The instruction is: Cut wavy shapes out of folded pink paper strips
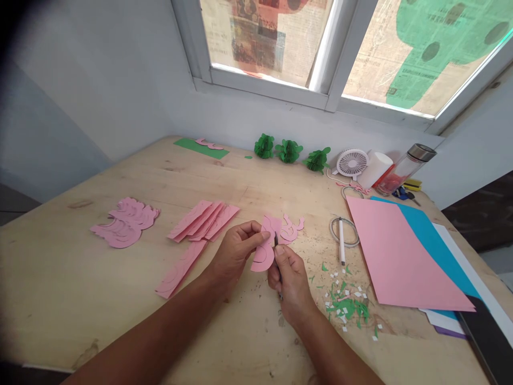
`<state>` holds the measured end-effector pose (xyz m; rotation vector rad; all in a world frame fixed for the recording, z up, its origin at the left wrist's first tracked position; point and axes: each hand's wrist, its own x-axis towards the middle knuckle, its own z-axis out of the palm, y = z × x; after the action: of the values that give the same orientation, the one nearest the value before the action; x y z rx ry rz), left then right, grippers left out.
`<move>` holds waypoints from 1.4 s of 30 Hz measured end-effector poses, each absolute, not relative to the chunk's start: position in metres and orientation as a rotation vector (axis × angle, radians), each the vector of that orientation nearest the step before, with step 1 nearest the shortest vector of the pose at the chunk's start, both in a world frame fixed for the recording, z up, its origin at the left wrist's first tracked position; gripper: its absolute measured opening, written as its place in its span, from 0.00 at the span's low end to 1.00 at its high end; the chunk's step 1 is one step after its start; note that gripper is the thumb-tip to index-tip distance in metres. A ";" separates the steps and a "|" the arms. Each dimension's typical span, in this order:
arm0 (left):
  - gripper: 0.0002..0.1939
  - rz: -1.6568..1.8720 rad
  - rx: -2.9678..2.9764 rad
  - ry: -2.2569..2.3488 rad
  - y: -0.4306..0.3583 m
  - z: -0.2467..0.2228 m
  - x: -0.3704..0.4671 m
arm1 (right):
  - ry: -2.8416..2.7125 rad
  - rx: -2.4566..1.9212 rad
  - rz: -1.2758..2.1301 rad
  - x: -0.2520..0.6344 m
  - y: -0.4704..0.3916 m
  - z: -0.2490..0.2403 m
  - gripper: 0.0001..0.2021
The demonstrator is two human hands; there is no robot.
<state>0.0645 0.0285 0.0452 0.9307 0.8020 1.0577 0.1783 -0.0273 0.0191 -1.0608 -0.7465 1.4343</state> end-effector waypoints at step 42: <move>0.15 1.066 0.898 0.807 0.029 0.045 0.065 | -0.771 -1.077 1.436 0.179 -0.027 0.016 0.23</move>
<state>0.0651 0.0292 0.0449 0.8980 0.8068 1.0656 0.1793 -0.0267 0.0158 -1.0771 -0.7711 1.4357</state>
